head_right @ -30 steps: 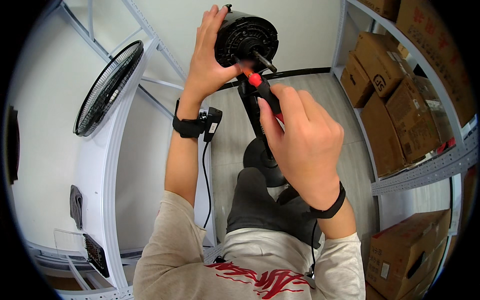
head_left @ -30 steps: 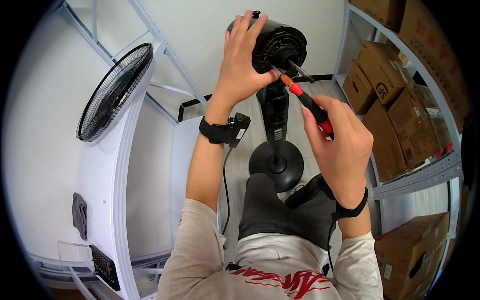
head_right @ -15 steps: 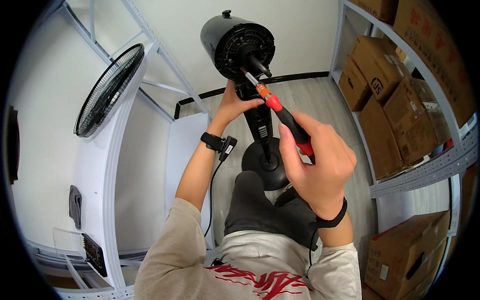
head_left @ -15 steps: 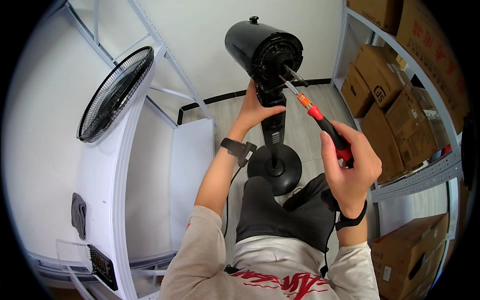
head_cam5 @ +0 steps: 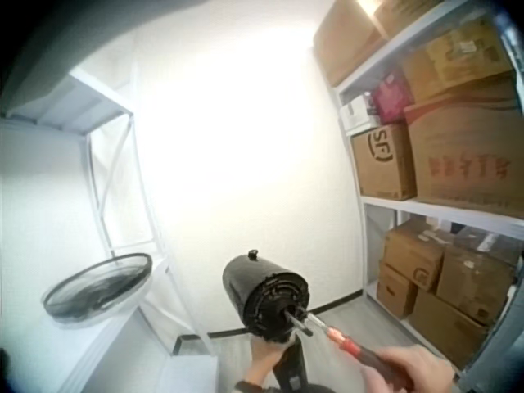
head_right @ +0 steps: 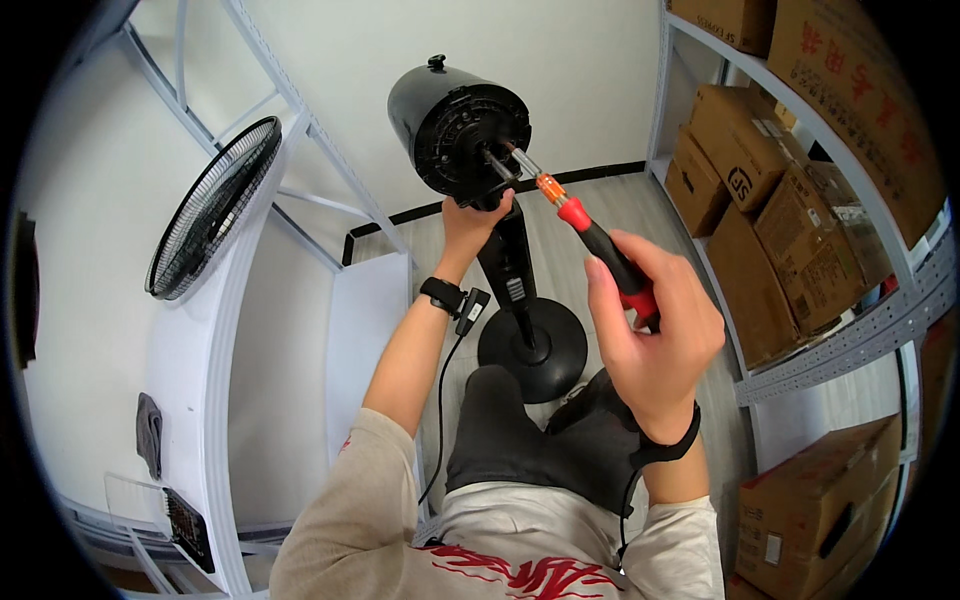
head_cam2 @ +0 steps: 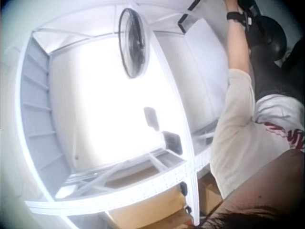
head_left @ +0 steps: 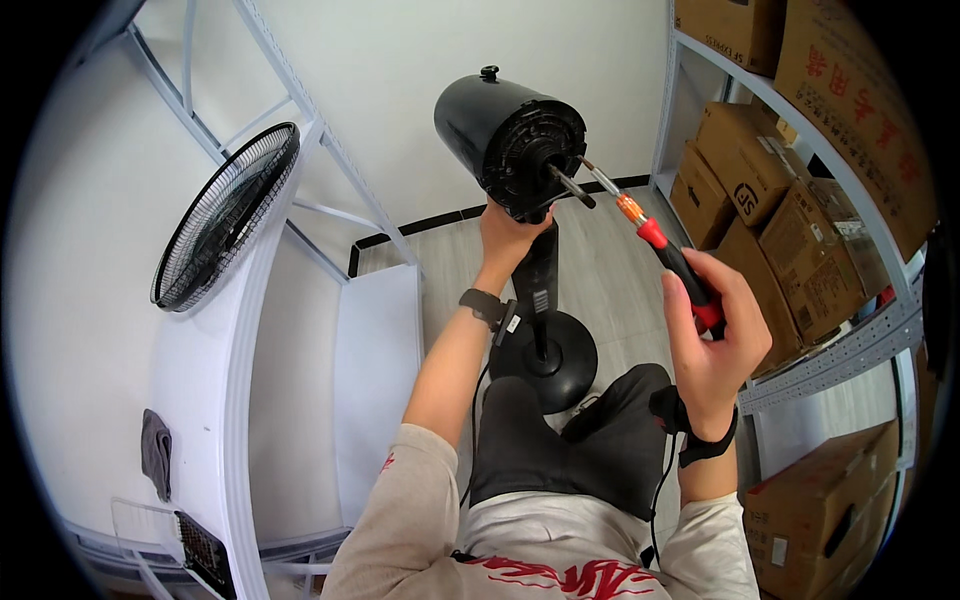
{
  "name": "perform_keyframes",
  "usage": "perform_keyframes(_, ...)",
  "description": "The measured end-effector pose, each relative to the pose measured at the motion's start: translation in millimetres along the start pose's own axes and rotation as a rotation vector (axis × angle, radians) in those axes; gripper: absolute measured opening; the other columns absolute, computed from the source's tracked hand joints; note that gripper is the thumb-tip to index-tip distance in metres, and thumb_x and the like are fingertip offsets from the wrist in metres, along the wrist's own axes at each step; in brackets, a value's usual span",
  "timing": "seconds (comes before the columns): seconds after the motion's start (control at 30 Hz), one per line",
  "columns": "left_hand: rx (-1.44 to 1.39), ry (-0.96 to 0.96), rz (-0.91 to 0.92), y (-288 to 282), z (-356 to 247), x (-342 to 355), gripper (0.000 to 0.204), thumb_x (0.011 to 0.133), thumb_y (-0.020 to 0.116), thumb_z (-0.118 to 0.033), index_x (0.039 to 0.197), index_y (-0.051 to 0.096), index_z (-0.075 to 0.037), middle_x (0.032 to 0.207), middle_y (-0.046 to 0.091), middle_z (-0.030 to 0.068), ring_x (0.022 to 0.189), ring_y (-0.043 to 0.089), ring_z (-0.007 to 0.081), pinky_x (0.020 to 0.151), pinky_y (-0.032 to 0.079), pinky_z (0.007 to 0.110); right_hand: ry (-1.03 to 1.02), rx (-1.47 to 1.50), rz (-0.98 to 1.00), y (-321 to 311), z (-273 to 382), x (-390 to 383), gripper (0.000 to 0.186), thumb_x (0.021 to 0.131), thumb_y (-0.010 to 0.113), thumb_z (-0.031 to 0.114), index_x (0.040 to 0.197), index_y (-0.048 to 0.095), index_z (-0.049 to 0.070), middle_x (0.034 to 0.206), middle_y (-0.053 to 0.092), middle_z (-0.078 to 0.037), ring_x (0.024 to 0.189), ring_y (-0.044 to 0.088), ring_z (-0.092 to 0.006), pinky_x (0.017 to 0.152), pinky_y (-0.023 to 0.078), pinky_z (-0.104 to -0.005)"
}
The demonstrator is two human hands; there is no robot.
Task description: The person sits on the floor and uses a screwdriver to tighten screws on the motor housing of a standing fan. They rotate the motor to access different screws and later attach the fan cage to the motor assembly.
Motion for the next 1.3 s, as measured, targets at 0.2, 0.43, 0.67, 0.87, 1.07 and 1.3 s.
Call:
perform_keyframes(0.2, -0.007, -0.031, 0.027, 0.1, 0.9, -0.4, 0.056, 0.072, 0.089, -0.024, 0.114, 0.061, 0.000, 0.103, 0.074, 0.0134, 0.095, 0.071, 0.0272, 0.084, 0.055, 0.036, -0.110, -0.009, 0.043, 25.0, 0.8, 25.9, 0.022, 0.080, 0.081, 0.004, 0.100, 0.071, 0.002, 0.079, 0.068, -0.006, 0.055, 0.056, -0.0117, 0.051, 0.043, -0.0234)
perform_keyframes(0.43, -0.025, -0.092, 0.021, 0.8, 5.7, 0.2, 0.074, 0.068, 0.089, -0.030, 0.126, 0.052, -0.002, 0.110, 0.072, 0.0179, 0.102, 0.070, 0.0355, 0.085, 0.055, 0.041, -0.140, -0.029, 0.051, 34.5, 5.1, 33.9, 0.021, 0.080, 0.081, 0.005, 0.098, 0.070, 0.002, 0.080, 0.069, -0.007, 0.056, 0.059, -0.0139, 0.053, 0.046, -0.0244)
perform_keyframes(0.67, 0.026, -0.003, -0.047, -0.5, -7.9, -0.6, 0.032, 0.076, 0.086, -0.016, 0.101, 0.073, 0.001, 0.096, 0.078, 0.0074, 0.087, 0.073, 0.0157, 0.081, 0.055, 0.029, -0.143, -0.066, 0.067, 38.6, 7.0, 38.9, 0.021, 0.080, 0.081, 0.006, 0.098, 0.071, 0.004, 0.076, 0.066, -0.005, 0.057, 0.060, -0.0142, 0.054, 0.046, -0.0248)
perform_keyframes(0.87, 0.040, 0.016, -0.063, -2.0, -10.4, 0.4, 0.035, 0.075, 0.086, -0.017, 0.103, 0.072, 0.000, 0.096, 0.078, 0.0080, 0.087, 0.074, 0.0173, 0.081, 0.055, 0.030, -0.255, -0.143, 0.032, 41.4, 12.8, 37.7, 0.023, 0.080, 0.081, 0.004, 0.100, 0.072, 0.005, 0.078, 0.065, -0.005, 0.057, 0.061, -0.0166, 0.055, 0.049, -0.0292)
perform_keyframes(1.07, 0.007, -0.119, 0.030, -0.5, -7.2, 0.3, 0.079, 0.069, 0.088, -0.030, 0.131, 0.047, -0.004, 0.111, 0.071, 0.0186, 0.102, 0.070, 0.0368, 0.086, 0.055, 0.041, -0.361, -0.212, 0.013, 42.6, 17.8, 39.6, 0.020, 0.081, 0.081, 0.007, 0.099, 0.072, 0.006, 0.078, 0.066, -0.006, 0.057, 0.062, -0.0179, 0.052, 0.049, -0.0298)
perform_keyframes(1.3, 0.016, -0.090, 0.008, -3.4, -10.2, -0.5, 0.079, 0.069, 0.089, -0.028, 0.130, 0.047, -0.004, 0.110, 0.072, 0.0185, 0.102, 0.070, 0.0367, 0.085, 0.056, 0.041, -0.115, -0.166, 0.153, 40.6, 17.9, 43.2, 0.021, 0.082, 0.082, 0.011, 0.100, 0.071, 0.006, 0.080, 0.067, -0.005, 0.058, 0.064, -0.0186, 0.051, 0.048, -0.0299)
Point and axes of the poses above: each hand's wrist, its own x-axis towards the middle knuckle, its own y-axis out of the palm, z = x × y, the point moved 3 cm from there along x, towards the middle knuckle
